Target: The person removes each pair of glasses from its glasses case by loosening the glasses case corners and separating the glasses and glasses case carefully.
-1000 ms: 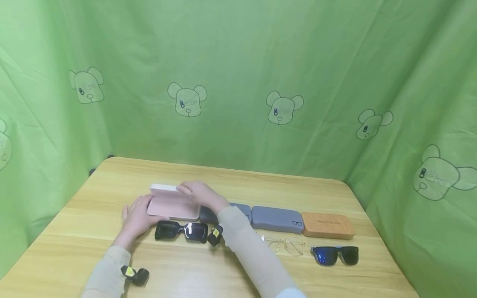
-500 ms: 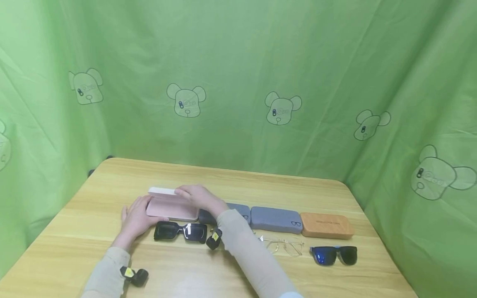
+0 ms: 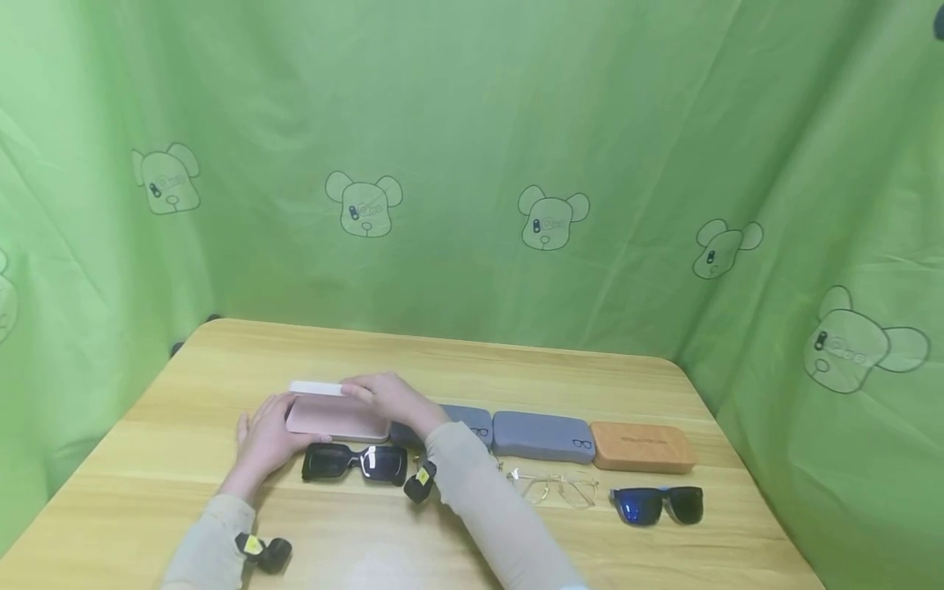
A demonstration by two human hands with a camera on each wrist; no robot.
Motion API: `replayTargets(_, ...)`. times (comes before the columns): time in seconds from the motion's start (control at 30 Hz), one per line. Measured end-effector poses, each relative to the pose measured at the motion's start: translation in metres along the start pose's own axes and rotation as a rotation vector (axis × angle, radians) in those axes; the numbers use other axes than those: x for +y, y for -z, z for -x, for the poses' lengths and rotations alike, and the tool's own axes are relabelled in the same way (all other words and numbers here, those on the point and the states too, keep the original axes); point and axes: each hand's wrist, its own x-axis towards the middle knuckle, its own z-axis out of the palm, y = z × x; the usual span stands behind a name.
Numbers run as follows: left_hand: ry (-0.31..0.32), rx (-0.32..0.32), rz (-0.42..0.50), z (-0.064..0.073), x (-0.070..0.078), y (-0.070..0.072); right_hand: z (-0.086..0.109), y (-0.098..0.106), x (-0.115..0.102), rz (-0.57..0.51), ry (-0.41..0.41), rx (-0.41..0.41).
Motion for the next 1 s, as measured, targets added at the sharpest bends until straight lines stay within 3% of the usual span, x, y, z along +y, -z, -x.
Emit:
replayTargets(0.4, -0.008, 0.002, 0.017, -0.001, -0.001, -0.001, 0.002, 0.001, 0.000, -0.021, 0.030, -0.045)
replayTargets(1.0, 0.003, -0.014, 0.029, -0.002, -0.003, 0.000, 0.011, 0.000, -0.006, 0.004, 0.048, -0.042)
